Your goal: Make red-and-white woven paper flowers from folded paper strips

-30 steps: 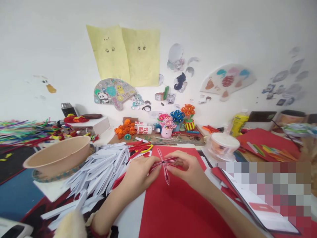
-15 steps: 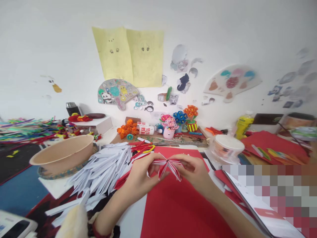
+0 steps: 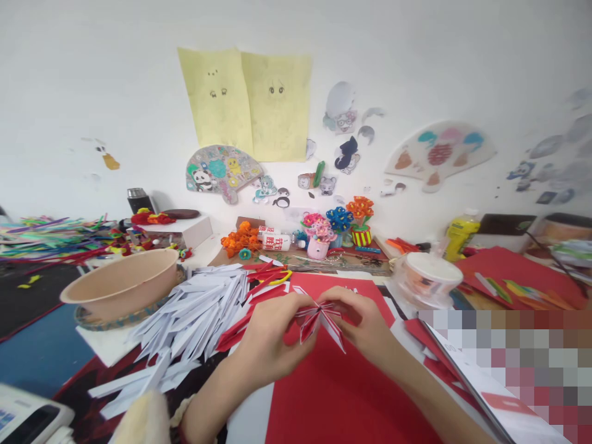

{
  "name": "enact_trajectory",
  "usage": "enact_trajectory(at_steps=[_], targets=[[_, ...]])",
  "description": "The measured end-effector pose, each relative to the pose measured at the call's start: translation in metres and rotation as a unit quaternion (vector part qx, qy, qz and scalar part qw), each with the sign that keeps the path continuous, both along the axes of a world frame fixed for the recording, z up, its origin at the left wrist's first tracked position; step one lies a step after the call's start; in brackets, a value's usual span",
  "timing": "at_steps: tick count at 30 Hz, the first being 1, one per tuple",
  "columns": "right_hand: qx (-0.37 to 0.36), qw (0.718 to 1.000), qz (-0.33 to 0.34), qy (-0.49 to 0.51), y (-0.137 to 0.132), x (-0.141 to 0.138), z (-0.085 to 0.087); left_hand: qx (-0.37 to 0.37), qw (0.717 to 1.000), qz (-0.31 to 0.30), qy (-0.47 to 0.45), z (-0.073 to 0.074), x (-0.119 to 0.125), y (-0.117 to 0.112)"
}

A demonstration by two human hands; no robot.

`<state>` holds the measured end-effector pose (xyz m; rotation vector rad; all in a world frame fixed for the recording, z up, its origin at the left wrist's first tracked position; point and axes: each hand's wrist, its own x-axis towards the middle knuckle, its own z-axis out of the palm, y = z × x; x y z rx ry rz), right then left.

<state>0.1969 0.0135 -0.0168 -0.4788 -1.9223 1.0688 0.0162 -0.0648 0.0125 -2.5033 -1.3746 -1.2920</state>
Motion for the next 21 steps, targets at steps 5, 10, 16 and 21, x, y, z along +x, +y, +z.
enact_trajectory(at_steps=[5,10,16,21], targets=[[0.063,0.997,-0.037,-0.024,-0.005,0.001,0.006,-0.005,0.999,-0.026,-0.02,0.002,0.001,-0.001],[0.137,0.985,-0.064,-0.078,-0.01,0.0,0.006,-0.034,0.996,-0.076,-0.025,0.001,-0.001,0.001],[0.249,0.962,-0.067,-0.096,-0.008,-0.002,-0.005,-0.05,0.997,-0.057,0.004,-0.001,-0.001,0.005],[0.297,0.944,-0.082,-0.12,-0.006,-0.001,-0.009,-0.007,0.998,-0.014,0.057,0.002,0.001,0.004]])
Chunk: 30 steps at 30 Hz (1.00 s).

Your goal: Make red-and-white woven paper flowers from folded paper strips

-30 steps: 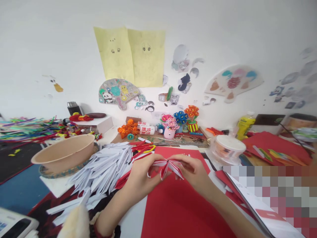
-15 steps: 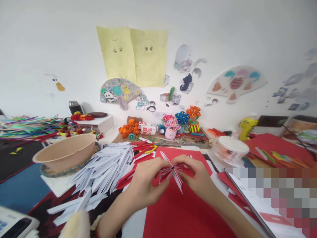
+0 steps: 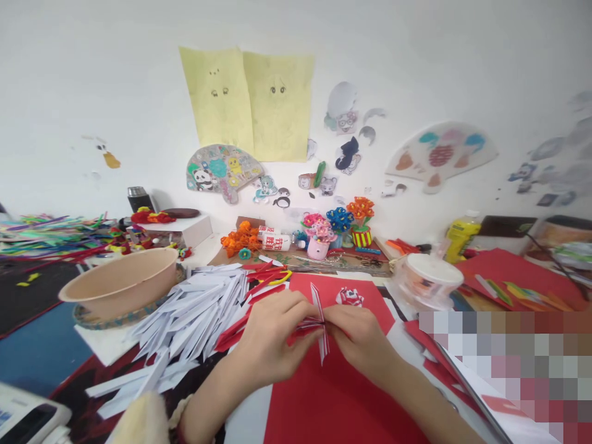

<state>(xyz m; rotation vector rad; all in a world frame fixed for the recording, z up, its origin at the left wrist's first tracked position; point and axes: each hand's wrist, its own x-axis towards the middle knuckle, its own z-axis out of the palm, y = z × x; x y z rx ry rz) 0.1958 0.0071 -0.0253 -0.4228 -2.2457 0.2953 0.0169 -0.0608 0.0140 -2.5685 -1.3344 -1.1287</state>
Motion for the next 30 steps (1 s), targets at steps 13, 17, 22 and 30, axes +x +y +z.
enact_trajectory(at_steps=[13,17,22,30], targets=[[-0.098,0.987,-0.029,-0.126,-0.003,-0.004,-0.007,-0.064,0.979,0.07,0.179,-0.006,-0.004,0.004],[-0.178,0.977,-0.012,-0.117,-0.007,-0.007,-0.005,-0.088,0.974,0.058,0.198,-0.009,-0.003,0.004],[-0.201,0.975,0.0,-0.098,-0.009,-0.009,-0.006,-0.108,0.977,0.069,0.169,-0.012,-0.003,0.005],[-0.183,0.979,0.002,-0.091,-0.011,-0.009,-0.007,-0.084,0.984,0.06,0.143,-0.011,-0.003,0.004]])
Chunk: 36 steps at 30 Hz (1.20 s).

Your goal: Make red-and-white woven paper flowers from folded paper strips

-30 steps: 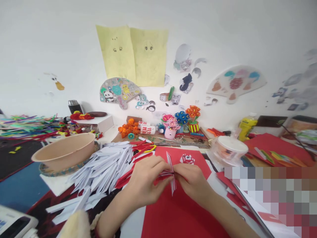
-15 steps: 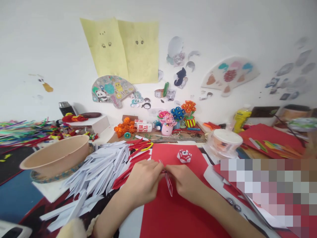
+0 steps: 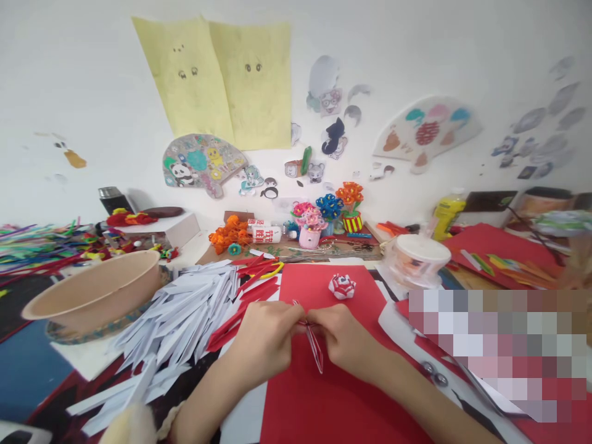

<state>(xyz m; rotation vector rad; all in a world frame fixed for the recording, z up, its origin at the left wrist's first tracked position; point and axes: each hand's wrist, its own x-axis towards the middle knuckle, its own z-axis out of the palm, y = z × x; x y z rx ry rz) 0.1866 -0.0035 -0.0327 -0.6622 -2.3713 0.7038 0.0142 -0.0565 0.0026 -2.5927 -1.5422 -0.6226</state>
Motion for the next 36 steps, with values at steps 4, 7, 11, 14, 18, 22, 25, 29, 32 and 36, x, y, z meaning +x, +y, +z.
enact_trajectory(at_steps=[4,7,11,14,18,22,25,29,32,36], targets=[[0.029,0.999,-0.009,-0.027,0.001,0.001,-0.001,0.02,1.0,0.0,0.023,-0.002,0.0,0.0],[0.076,0.995,-0.024,-0.067,0.003,0.001,-0.003,0.019,0.999,0.015,0.039,-0.003,0.0,0.002],[0.133,0.987,-0.052,-0.079,0.008,0.003,-0.006,0.012,1.0,0.022,-0.011,-0.001,0.0,0.006],[0.171,0.981,-0.068,-0.054,0.011,0.004,-0.006,0.037,0.999,0.007,-0.026,-0.001,-0.001,0.007],[0.172,0.981,-0.085,-0.04,0.01,0.003,-0.005,0.08,0.996,-0.008,0.025,-0.001,0.0,0.007],[0.121,0.988,-0.09,-0.042,0.004,0.001,-0.003,0.069,0.997,-0.013,0.037,-0.003,0.004,0.003],[0.09,0.99,-0.101,-0.042,0.001,-0.001,-0.001,0.049,0.998,-0.018,0.029,-0.004,0.006,0.001],[0.066,0.991,-0.109,-0.04,0.0,-0.002,0.002,0.034,0.999,-0.037,0.019,-0.004,0.006,0.0],[0.065,0.991,-0.11,-0.031,0.0,-0.002,0.002,0.023,0.998,-0.052,0.013,-0.003,0.006,-0.001],[0.068,0.992,-0.106,-0.011,0.0,-0.002,0.001,0.019,0.998,-0.062,0.0,-0.001,0.007,-0.001]])
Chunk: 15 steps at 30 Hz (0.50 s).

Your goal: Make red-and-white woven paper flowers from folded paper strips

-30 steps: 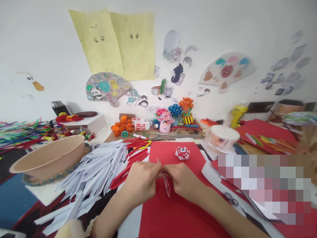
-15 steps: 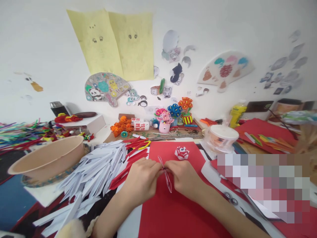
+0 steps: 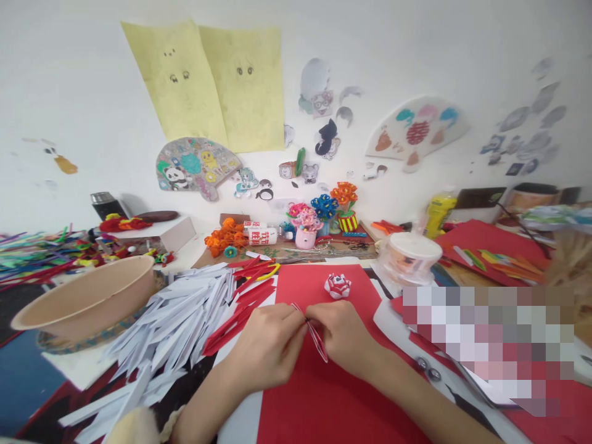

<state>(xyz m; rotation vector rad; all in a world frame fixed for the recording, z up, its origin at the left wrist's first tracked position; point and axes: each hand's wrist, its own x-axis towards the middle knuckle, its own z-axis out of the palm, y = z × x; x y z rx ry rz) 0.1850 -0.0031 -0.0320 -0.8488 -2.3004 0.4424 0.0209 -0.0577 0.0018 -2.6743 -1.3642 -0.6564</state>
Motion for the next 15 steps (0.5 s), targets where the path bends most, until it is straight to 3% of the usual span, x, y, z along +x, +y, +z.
enact_trajectory(at_steps=[7,15], targets=[[-0.003,0.999,0.024,0.037,0.002,0.0,-0.001,-0.016,1.0,-0.003,-0.022,0.003,0.001,-0.001],[-0.111,0.99,0.053,0.068,-0.001,-0.001,0.006,-0.09,0.993,0.044,-0.07,0.005,-0.009,0.007]])
